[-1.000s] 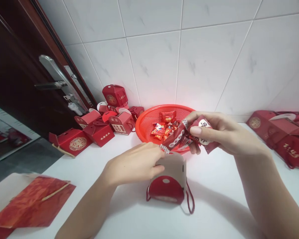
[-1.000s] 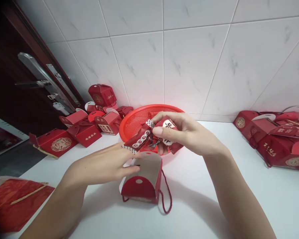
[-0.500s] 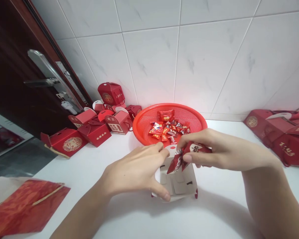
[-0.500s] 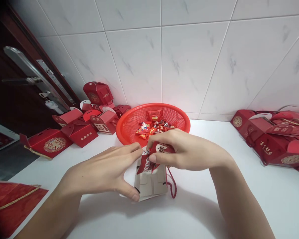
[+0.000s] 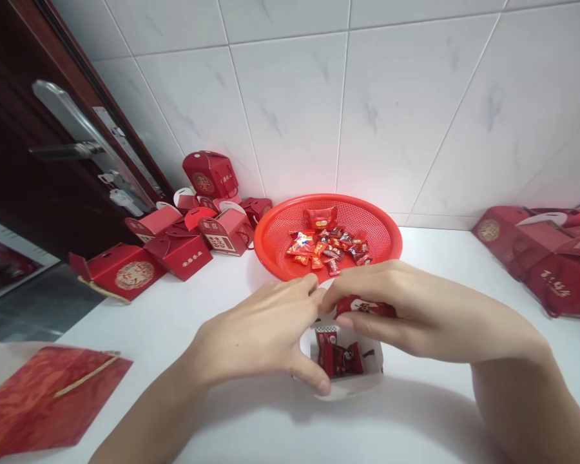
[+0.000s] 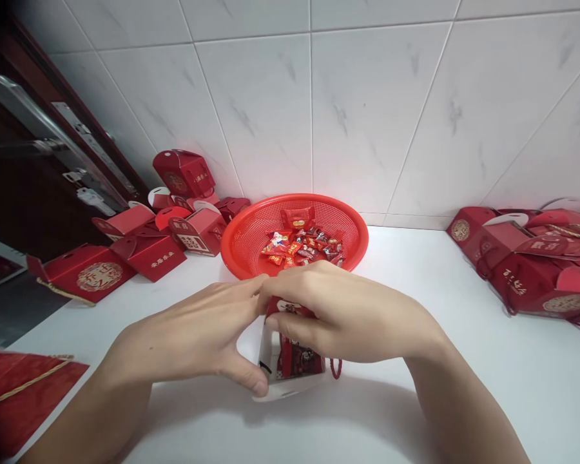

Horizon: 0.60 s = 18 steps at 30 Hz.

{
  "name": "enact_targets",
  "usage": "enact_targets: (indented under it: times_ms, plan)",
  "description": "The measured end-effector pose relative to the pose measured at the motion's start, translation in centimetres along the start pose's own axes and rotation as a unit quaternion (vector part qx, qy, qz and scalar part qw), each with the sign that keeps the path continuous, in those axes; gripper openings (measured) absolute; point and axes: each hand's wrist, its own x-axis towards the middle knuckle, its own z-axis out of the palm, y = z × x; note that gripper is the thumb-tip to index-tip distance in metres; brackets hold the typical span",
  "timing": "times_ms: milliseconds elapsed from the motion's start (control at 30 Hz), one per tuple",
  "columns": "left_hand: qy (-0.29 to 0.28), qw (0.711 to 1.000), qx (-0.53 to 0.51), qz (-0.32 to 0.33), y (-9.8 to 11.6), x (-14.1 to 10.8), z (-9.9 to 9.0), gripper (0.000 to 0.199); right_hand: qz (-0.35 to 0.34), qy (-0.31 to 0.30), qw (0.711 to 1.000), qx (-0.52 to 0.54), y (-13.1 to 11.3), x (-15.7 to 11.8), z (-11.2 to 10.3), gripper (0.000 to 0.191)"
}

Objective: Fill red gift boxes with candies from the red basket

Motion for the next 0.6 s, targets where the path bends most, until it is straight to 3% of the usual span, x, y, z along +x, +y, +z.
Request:
enact_targets:
  times_ms: [200, 400, 600]
  plan:
    - [-0.015, 0.999, 0.002, -0.032, 0.1, -0.1, -0.2, 0.052, -0.047, -0.022, 0.997, 0.06, 0.6, 0.6, 0.6, 0.019]
    - [-0.031, 0.999, 0.011, -0.027, 0.4, -0.2, -0.6, 0.052, -0.034, -0.123, 0.992, 0.026, 0.3, 0.3, -0.3, 0.028]
    - [-0.017, 1.0, 0.012, -0.02, 0.1, -0.2, -0.3, 0.056, -0.051, -0.037, 0.997, 0.041, 0.0, -0.3, -0.8, 0.027]
